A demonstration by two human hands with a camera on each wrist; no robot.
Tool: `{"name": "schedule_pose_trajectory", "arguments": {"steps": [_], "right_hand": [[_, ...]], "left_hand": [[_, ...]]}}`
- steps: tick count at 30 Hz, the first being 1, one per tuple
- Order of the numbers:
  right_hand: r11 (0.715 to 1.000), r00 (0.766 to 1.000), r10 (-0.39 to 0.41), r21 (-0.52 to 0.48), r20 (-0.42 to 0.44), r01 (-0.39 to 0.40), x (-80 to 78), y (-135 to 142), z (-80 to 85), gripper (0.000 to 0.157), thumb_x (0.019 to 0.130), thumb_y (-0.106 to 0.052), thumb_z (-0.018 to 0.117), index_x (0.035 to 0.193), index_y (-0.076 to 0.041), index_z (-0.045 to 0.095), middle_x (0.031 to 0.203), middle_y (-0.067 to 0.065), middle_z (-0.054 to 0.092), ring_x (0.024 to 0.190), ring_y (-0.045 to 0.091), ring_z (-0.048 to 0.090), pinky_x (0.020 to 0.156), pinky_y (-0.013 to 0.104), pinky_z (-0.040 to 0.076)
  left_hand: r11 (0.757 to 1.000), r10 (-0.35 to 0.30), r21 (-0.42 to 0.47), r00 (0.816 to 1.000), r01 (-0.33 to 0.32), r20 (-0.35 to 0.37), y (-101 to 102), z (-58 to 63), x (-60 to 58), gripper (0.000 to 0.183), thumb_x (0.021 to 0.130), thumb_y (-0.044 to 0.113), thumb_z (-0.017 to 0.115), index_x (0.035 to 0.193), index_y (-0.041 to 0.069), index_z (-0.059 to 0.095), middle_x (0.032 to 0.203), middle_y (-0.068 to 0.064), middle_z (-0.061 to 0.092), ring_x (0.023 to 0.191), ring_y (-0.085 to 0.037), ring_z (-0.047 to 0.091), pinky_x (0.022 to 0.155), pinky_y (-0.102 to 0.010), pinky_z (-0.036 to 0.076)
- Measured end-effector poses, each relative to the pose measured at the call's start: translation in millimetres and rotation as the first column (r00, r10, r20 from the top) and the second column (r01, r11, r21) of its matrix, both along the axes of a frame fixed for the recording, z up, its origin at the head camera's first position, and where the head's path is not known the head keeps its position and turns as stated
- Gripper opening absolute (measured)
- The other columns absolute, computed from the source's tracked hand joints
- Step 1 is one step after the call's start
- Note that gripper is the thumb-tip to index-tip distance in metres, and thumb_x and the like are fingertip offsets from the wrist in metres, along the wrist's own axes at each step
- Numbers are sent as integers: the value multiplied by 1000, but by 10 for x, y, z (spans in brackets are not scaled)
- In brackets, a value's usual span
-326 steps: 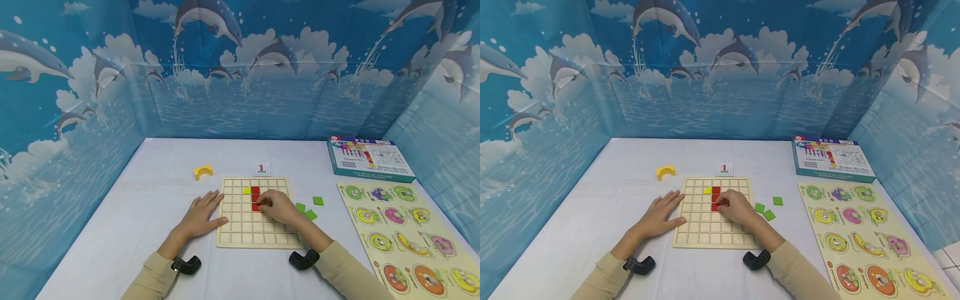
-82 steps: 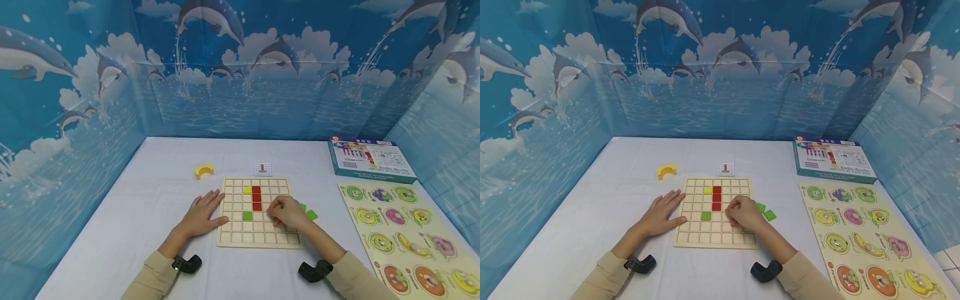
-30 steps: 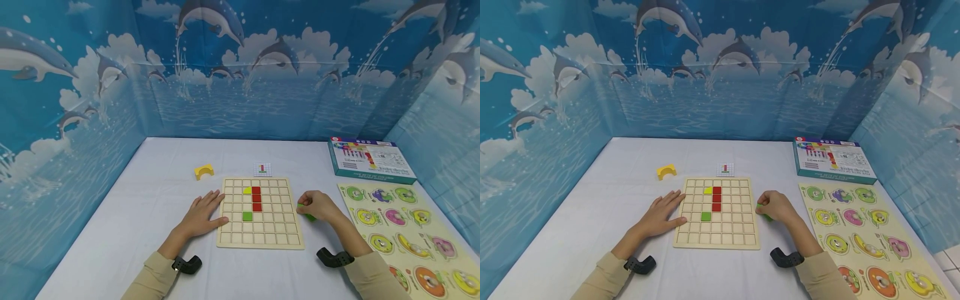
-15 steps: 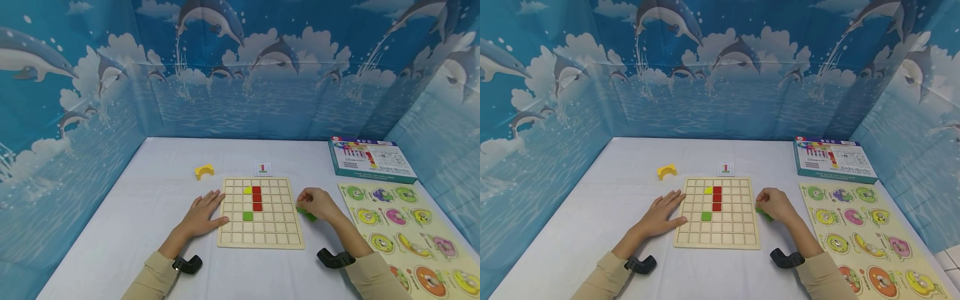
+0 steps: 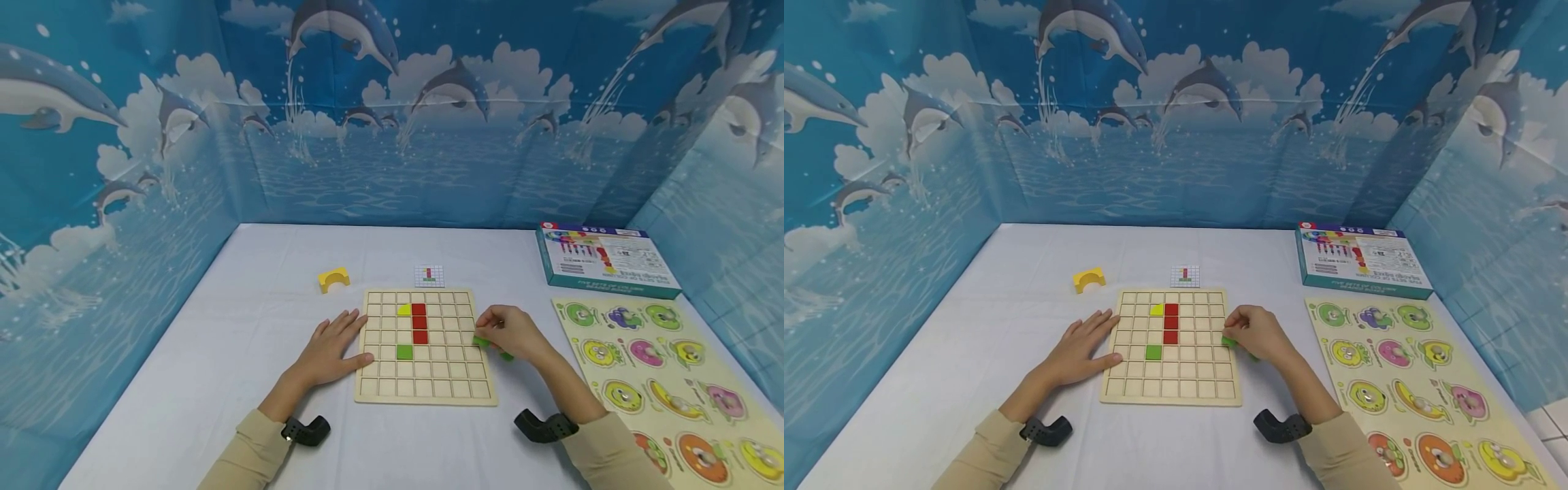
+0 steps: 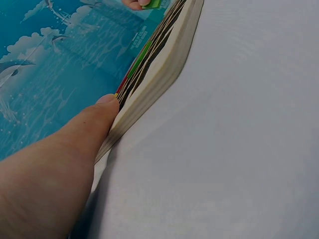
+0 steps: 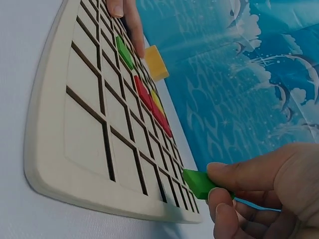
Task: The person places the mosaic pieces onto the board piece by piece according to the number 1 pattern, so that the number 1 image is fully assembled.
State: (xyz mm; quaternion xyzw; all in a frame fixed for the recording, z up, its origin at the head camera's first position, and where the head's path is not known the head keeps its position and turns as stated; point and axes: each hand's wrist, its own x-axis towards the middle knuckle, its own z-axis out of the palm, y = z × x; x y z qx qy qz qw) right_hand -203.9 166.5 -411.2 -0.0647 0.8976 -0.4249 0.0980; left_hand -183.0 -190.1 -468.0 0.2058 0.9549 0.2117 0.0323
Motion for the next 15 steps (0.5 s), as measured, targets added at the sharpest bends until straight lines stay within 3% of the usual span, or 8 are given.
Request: {"name": "schedule_pose_trajectory", "arguments": {"steps": [9,15], "right_hand": [[995,997,56,-82,45,-52,30,-183,-43,7,90,-5,68,92,-1,63,76,6,59,59,17,58,54,30,51],[992,994,104,-78,22,-102,88,-307,-60,6,89,-3,69,89,-2,63,75,5,59,58,17,58,53,30,52]], "left_hand": [[1000,-2,1,1000,2,2,-4,5,1,80,92,61,52,155,16,29,161,-6,22,148,-24,14,116,-53,10],[1000,-5,4,1000,5,10,2,12,3,80,92,61,53,155,16,29,161,-6,22,148,-24,14,116,-53,9]]}}
